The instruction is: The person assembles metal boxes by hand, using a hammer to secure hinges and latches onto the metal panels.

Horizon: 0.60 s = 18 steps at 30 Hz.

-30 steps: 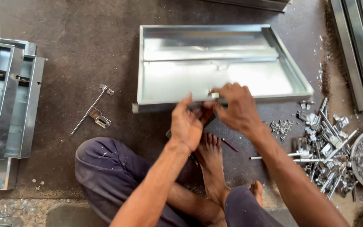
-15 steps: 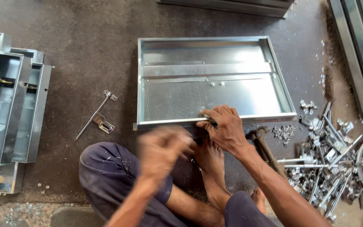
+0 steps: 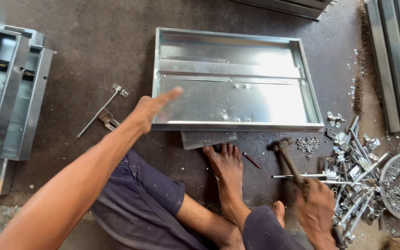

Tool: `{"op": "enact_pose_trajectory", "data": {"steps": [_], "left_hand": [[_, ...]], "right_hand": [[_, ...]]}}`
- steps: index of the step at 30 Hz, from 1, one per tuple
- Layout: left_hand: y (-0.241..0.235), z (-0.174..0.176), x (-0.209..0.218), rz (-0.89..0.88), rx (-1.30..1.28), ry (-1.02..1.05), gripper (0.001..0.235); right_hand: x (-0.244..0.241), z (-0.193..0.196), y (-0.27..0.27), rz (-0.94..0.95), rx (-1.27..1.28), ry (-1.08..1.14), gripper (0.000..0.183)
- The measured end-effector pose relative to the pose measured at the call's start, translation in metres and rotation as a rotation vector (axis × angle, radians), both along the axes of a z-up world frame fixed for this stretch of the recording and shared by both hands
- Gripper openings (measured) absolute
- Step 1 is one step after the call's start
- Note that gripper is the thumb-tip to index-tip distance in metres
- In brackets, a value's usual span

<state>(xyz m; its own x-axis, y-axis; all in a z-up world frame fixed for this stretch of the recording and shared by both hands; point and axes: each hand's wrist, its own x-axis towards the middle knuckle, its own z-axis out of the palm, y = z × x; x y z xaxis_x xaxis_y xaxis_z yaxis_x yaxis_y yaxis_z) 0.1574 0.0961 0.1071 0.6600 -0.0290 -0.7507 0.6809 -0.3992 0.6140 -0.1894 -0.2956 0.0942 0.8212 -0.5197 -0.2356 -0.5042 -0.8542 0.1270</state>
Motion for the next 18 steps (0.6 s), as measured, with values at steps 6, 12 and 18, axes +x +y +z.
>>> {"op": "enact_pose_trajectory", "data": {"steps": [6, 12, 18], "left_hand": [[-0.008, 0.038, -0.017, -0.233, 0.389, -0.347, 0.068], [-0.009, 0.034, -0.022, -0.181, 0.280, -0.552, 0.062], [-0.007, 0.019, -0.025, -0.144, 0.168, -0.649, 0.058]], "right_hand": [[-0.007, 0.058, 0.007, -0.439, 0.931, -0.291, 0.044], [0.040, 0.032, 0.050, -0.219, 1.126, -0.230, 0.039], [0.076, 0.043, 0.066, 0.036, 1.165, -0.326, 0.045]]}}
